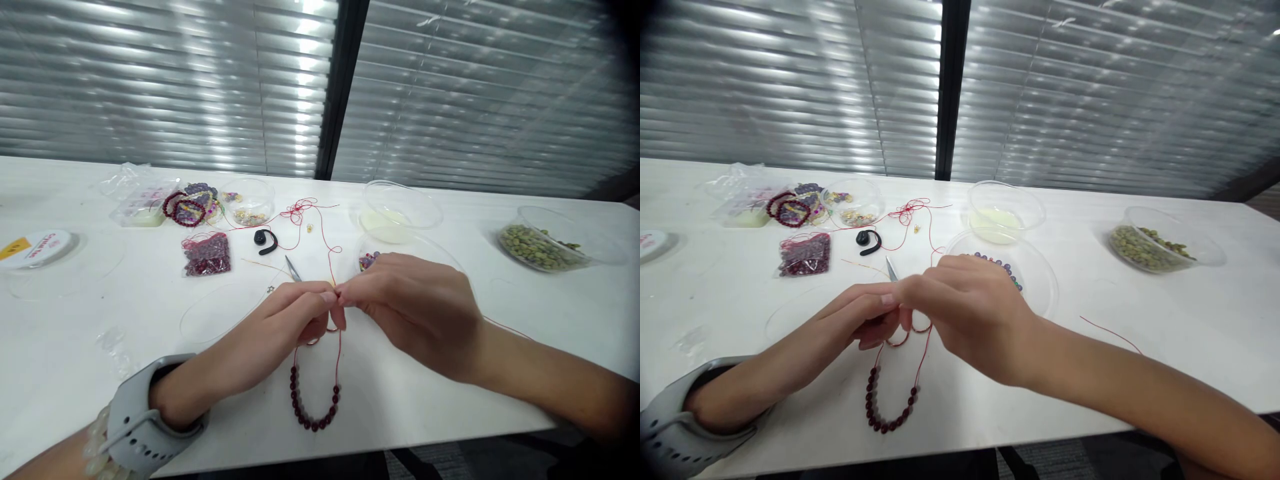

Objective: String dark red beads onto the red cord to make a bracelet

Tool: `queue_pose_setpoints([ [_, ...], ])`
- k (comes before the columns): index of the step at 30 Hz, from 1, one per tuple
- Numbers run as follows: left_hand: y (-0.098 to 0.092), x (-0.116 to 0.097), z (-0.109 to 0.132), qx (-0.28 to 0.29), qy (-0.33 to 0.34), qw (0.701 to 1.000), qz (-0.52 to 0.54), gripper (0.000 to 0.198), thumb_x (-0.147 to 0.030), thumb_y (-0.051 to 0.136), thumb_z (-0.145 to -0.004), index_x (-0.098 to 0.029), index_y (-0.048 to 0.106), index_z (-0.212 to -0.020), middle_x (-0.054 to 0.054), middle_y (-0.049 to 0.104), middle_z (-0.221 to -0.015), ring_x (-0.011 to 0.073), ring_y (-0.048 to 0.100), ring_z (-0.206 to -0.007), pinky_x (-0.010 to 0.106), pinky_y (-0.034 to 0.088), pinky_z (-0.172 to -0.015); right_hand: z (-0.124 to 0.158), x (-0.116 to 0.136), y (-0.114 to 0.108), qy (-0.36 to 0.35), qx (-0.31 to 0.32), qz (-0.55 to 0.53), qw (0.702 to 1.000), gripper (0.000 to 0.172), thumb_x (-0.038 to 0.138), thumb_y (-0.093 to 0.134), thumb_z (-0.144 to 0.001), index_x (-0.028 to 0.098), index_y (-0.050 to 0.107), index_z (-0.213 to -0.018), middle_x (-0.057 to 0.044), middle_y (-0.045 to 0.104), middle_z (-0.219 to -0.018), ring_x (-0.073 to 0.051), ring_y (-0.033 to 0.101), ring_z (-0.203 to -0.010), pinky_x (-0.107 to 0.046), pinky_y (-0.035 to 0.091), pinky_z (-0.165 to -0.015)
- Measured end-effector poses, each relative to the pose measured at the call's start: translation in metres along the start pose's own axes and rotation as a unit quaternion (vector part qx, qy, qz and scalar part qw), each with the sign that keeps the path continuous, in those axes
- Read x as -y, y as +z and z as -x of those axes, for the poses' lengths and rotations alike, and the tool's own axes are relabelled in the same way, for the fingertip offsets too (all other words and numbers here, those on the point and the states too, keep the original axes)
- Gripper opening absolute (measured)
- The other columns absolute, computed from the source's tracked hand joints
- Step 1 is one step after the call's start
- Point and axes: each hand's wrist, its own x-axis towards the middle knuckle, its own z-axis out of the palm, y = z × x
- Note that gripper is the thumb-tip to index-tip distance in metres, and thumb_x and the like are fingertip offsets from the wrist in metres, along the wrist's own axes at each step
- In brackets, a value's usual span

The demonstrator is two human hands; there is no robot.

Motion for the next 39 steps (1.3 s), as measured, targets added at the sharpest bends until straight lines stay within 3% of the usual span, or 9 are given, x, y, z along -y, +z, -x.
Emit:
queue_pose_setpoints([
  [9, -0.001, 0.000, 0.000, -0.037, -0.013, 0.999, -0.006, 0.030, -0.037, 0.039, -0.094, -0.021, 0.053, -0.073, -0.003, 0.051, -0.075, 0.0143, 0.050, -0.073, 0.026, 0.039, -0.072, 0.001, -0.002, 0.002, -0.060, -0.020, 0.022, 0.998, 0.030, -0.004, 0.043, -0.074, 0.024, 0.051, -0.081, 0.004, 0.067, -0.069, -0.011, 0.058, -0.058, -0.028, 0.043, -0.057],
  [15, -0.001, 0.003, 0.001, -0.034, 0.030, 0.997, 0.054, 0.021, -0.032, 0.045, -0.093, -0.021, 0.060, -0.084, -0.001, 0.061, -0.086, 0.0148, 0.053, -0.083, 0.026, 0.041, -0.075, 0.002, 0.002, 0.004, 0.002, -0.062, 0.017, 0.998, 0.024, 0.003, 0.053, -0.081, 0.025, 0.045, -0.089, 0.005, 0.066, -0.071, -0.011, 0.064, -0.064, -0.024, 0.048, -0.058],
  [21, -0.002, 0.006, -0.002, -0.036, 0.012, 0.997, 0.063, 0.013, -0.032, 0.058, -0.086, -0.019, 0.058, -0.087, 0.000, 0.062, -0.072, 0.0126, 0.055, -0.067, 0.024, 0.041, -0.060, -0.002, 0.001, -0.001, 0.070, -0.082, 0.009, 0.994, 0.013, 0.014, 0.058, -0.083, 0.025, 0.053, -0.088, 0.004, 0.065, -0.071, -0.009, 0.060, -0.059, -0.022, 0.047, -0.052],
  [27, -0.002, 0.006, -0.004, -0.071, -0.015, 0.995, 0.063, 0.018, -0.034, 0.056, -0.086, -0.018, 0.056, -0.079, -0.001, 0.062, -0.069, 0.0109, 0.054, -0.061, 0.023, 0.041, -0.056, -0.017, -0.028, -0.021, 0.168, -0.051, -0.090, 0.980, 0.013, 0.014, 0.057, -0.082, 0.020, 0.059, -0.093, 0.000, 0.066, -0.085, -0.013, 0.062, -0.079, -0.025, 0.050, -0.068],
  [29, -0.001, 0.005, -0.004, -0.082, -0.022, 0.994, 0.062, 0.017, -0.032, 0.057, -0.086, -0.018, 0.056, -0.077, -0.002, 0.061, -0.067, 0.0103, 0.053, -0.061, 0.022, 0.040, -0.055, -0.021, -0.044, -0.031, 0.184, -0.042, -0.072, 0.979, 0.012, 0.014, 0.058, -0.079, 0.019, 0.061, -0.089, -0.001, 0.067, -0.085, -0.013, 0.060, -0.072, -0.025, 0.048, -0.062],
  [31, -0.001, 0.005, -0.004, -0.089, -0.024, 0.994, 0.059, 0.017, -0.031, 0.058, -0.085, -0.017, 0.056, -0.075, -0.002, 0.060, -0.067, 0.0099, 0.052, -0.062, 0.022, 0.040, -0.055, -0.024, -0.058, -0.042, 0.188, 0.002, -0.040, 0.981, 0.012, 0.015, 0.059, -0.077, 0.018, 0.064, -0.087, -0.001, 0.067, -0.083, -0.013, 0.058, -0.068, -0.024, 0.046, -0.059],
  [33, -0.001, 0.006, -0.004, -0.091, -0.024, 0.994, 0.058, 0.016, -0.030, 0.058, -0.085, -0.018, 0.056, -0.075, -0.002, 0.060, -0.068, 0.0098, 0.052, -0.062, 0.021, 0.040, -0.055, -0.025, -0.069, -0.052, 0.198, 0.105, -0.003, 0.975, 0.011, 0.017, 0.059, -0.076, 0.019, 0.067, -0.082, 0.000, 0.067, -0.079, -0.012, 0.057, -0.066, -0.024, 0.043, -0.058],
  [36, -0.001, 0.006, -0.005, -0.094, -0.025, 0.993, 0.063, 0.014, -0.029, 0.057, -0.086, -0.018, 0.055, -0.076, -0.003, 0.060, -0.067, 0.0102, 0.053, -0.062, 0.022, 0.040, -0.056, -0.023, -0.077, -0.062, 0.222, 0.301, 0.021, 0.927, 0.014, 0.019, 0.056, -0.077, 0.021, 0.070, -0.077, 0.001, 0.066, -0.070, -0.012, 0.056, -0.062, -0.025, 0.041, -0.057],
  [39, -0.001, 0.007, -0.005, -0.104, -0.034, 0.992, 0.062, 0.013, -0.029, 0.056, -0.086, -0.019, 0.052, -0.078, -0.003, 0.060, -0.067, 0.0109, 0.054, -0.061, 0.023, 0.040, -0.057, -0.020, -0.079, -0.061, 0.214, 0.385, 0.079, 0.894, 0.021, 0.014, 0.051, -0.076, 0.021, 0.071, -0.070, 0.001, 0.059, -0.060, -0.011, 0.048, -0.055, -0.025, 0.034, -0.053],
])
